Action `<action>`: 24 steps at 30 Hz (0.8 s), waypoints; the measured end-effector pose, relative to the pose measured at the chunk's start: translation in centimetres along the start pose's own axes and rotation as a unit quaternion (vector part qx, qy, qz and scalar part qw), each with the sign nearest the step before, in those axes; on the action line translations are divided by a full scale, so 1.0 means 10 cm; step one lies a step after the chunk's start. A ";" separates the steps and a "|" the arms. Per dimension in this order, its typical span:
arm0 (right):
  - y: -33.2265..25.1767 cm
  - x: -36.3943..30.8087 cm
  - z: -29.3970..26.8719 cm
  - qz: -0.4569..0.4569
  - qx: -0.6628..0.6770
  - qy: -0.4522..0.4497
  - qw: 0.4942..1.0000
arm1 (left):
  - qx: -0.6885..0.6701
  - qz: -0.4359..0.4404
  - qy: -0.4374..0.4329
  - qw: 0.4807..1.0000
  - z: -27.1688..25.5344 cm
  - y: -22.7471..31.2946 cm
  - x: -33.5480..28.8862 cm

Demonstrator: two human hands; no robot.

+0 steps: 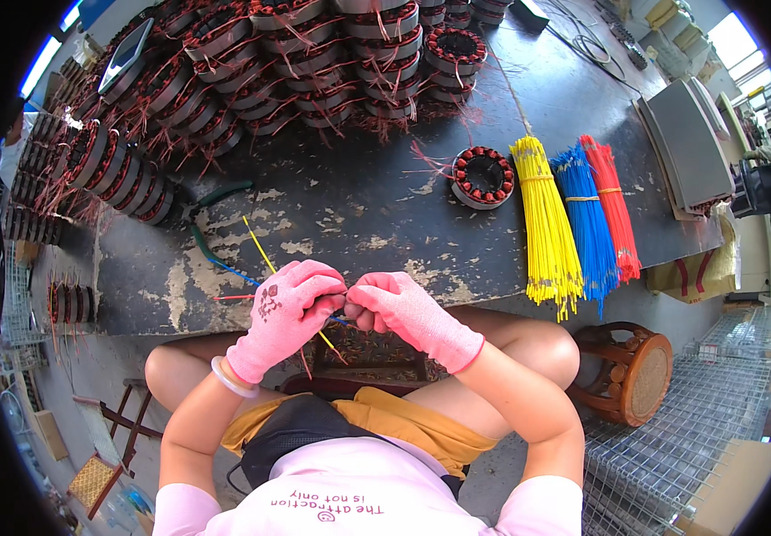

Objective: The person twists wires together on a motor stator by hand and then uses a pair of side cutters to trim the excess wire.

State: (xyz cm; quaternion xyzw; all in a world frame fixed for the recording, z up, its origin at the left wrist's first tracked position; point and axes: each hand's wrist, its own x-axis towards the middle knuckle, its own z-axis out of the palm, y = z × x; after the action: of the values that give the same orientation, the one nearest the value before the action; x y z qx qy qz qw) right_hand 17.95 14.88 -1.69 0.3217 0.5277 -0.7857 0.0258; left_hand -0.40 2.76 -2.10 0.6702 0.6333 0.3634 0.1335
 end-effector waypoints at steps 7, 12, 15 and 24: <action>-0.10 -0.06 -0.02 -0.376 -0.559 0.165 0.720 | -0.005 -0.007 0.005 1.000 0.00 0.00 -0.01; 0.03 0.09 -0.09 -0.109 -0.123 0.035 0.986 | 0.007 0.013 -0.012 1.000 -0.01 0.01 0.01; 0.02 0.06 -0.05 -0.105 -0.125 0.085 0.983 | 0.000 0.012 -0.002 1.000 -0.01 -0.01 0.01; 0.08 -0.04 0.05 -0.152 -0.247 0.145 0.946 | 0.013 0.022 -0.004 1.000 0.01 -0.01 0.00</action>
State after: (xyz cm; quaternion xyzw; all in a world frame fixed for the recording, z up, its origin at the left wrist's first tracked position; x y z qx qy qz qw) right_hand 18.30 13.95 -2.05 0.3323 0.7459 -0.5699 -0.0920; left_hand -0.40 2.83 -2.18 0.6872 0.6221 0.3557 0.1191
